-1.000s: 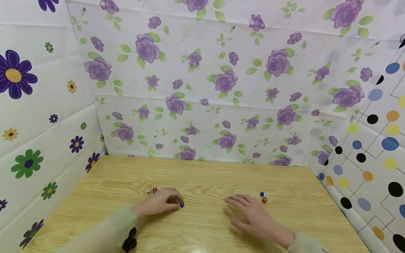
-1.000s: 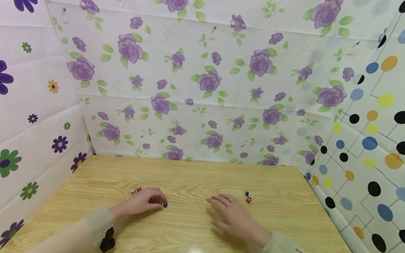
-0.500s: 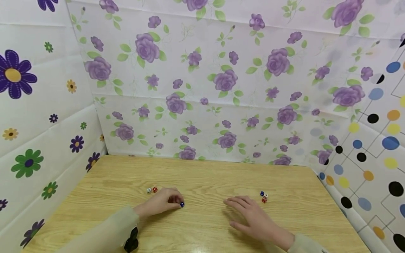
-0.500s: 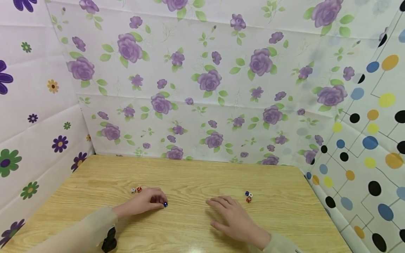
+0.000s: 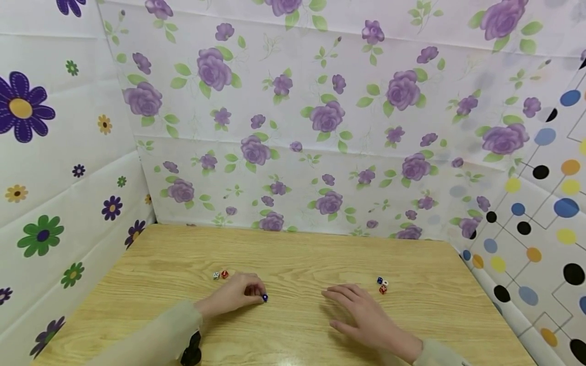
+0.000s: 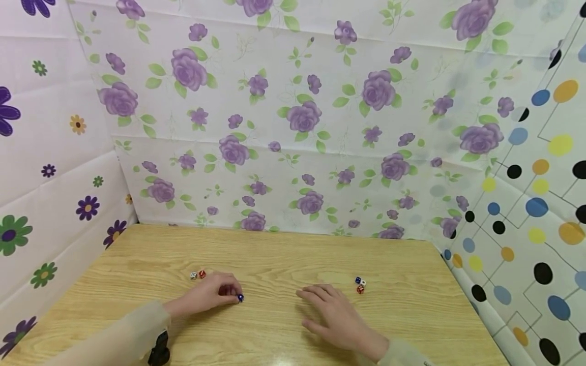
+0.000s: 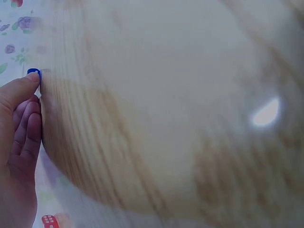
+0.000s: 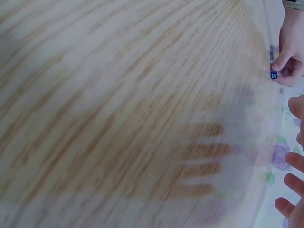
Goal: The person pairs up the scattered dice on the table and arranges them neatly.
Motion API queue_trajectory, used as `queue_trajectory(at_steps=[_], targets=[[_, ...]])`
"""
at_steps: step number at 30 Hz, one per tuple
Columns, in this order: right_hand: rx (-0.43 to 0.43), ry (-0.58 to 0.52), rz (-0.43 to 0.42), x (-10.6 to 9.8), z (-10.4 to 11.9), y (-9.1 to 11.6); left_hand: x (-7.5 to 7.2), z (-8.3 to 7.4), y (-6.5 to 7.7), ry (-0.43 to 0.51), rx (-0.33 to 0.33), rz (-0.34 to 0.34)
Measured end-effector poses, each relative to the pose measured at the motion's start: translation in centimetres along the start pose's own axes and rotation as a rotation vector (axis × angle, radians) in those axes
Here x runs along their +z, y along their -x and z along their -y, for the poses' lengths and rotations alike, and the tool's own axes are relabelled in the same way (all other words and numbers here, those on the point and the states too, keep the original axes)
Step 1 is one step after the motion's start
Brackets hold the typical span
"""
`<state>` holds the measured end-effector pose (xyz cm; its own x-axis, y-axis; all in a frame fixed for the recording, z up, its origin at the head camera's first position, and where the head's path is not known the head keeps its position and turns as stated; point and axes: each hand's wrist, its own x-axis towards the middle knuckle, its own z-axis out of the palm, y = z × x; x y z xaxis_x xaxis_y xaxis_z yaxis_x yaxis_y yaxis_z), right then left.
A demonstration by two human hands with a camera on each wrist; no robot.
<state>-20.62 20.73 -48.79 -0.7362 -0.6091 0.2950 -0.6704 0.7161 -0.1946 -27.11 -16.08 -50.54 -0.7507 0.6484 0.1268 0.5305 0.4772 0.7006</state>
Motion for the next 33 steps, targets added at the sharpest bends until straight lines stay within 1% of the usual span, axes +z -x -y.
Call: queue_trajectory(at_steps=[4, 8, 13, 15, 18, 24, 28, 33], targets=[[-0.001, -0.014, -0.018, 0.1, 0.2, -0.1, 0.4, -0.6, 0.1, 0.01, -0.027, 0.001], [0.005, -0.027, -0.035, 0.2, 0.5, -0.2, 1.1, -1.1, 0.3, 0.023, -0.045, 0.001], [0.027, -0.039, -0.047, 0.5, 1.0, -0.3, 2.1, -2.1, 0.3, 0.019, -0.026, -0.031], [0.039, -0.05, -0.047, 0.6, 1.1, -0.4, 2.6, -2.5, 0.3, 0.013, -0.006, -0.047], [0.047, -0.056, -0.059, 0.9, 1.3, -0.5, 3.2, -3.1, 0.2, 0.015, 0.0, -0.059], [0.039, -0.072, -0.113, 1.4, 1.8, -0.8, 4.1, -3.9, 0.2, 0.049, -0.01, -0.044], [0.038, -0.097, -0.122, 1.8, 2.1, -1.0, 4.3, -4.3, 0.3, 0.072, -0.012, -0.04], [0.037, -0.109, -0.132, 2.2, 2.5, -1.2, 4.7, -4.8, 0.4, 0.066, -0.008, -0.053]])
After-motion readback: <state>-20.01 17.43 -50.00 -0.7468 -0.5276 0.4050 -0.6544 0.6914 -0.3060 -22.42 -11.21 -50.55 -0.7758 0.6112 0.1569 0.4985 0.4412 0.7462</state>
